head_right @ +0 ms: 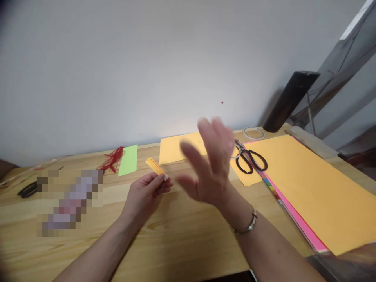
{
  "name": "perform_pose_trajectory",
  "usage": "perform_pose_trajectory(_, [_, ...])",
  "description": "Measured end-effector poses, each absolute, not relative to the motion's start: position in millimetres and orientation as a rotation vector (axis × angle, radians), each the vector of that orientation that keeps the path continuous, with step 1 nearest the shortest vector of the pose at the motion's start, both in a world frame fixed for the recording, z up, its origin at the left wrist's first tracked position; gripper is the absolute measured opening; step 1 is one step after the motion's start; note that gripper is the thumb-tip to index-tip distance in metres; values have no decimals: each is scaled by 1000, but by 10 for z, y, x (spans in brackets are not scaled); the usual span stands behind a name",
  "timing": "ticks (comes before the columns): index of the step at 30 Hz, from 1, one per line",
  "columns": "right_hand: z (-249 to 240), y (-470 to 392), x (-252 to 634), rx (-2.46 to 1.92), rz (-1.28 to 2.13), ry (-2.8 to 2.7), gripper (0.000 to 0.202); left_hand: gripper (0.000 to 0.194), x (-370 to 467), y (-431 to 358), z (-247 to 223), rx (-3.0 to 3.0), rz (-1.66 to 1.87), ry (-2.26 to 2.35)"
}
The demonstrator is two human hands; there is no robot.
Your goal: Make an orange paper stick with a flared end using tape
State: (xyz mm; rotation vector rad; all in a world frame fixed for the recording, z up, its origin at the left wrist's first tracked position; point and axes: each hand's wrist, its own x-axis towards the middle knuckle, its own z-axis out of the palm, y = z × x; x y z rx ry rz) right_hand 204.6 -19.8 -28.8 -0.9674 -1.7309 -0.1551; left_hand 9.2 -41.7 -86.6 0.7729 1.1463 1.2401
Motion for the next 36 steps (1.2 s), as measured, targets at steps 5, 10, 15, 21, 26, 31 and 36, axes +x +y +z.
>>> perform_pose_trajectory(5, [-687, 13, 1788, -1148, 662, -1590, 24, 20, 97, -416, -842, 759, 1207, 1131])
perform_pose_trajectory(10, [-840, -34, 1627, -1126, 1105, -1673, 16, 20, 84, -427, -830, 790, 1166, 1126])
perform_pose_trajectory(15, [-846, -85, 1581, -1144, 1203, -1653, 17, 21, 66, -424, -833, 805, 1135, 1131])
perform_pose_trajectory(21, [-801, -99, 1562, -1155, 1455, -1510, 16, 21, 67, -412, -841, 783, 1153, 1133])
perform_pose_trajectory(26, [-779, -98, 1570, -1114, 1613, -1384, 24, 22, 54, -396, -832, 830, 1159, 1150])
perform_pose_trajectory(31, [-804, -62, 1589, -1039, 1705, -1233, 30, 22, 51, -413, -830, 876, 1105, 1150])
perform_pose_trajectory(36, [-826, -74, 1566, -989, 1737, -1068, 30, 24, 63, -426, -797, 838, 1150, 1072])
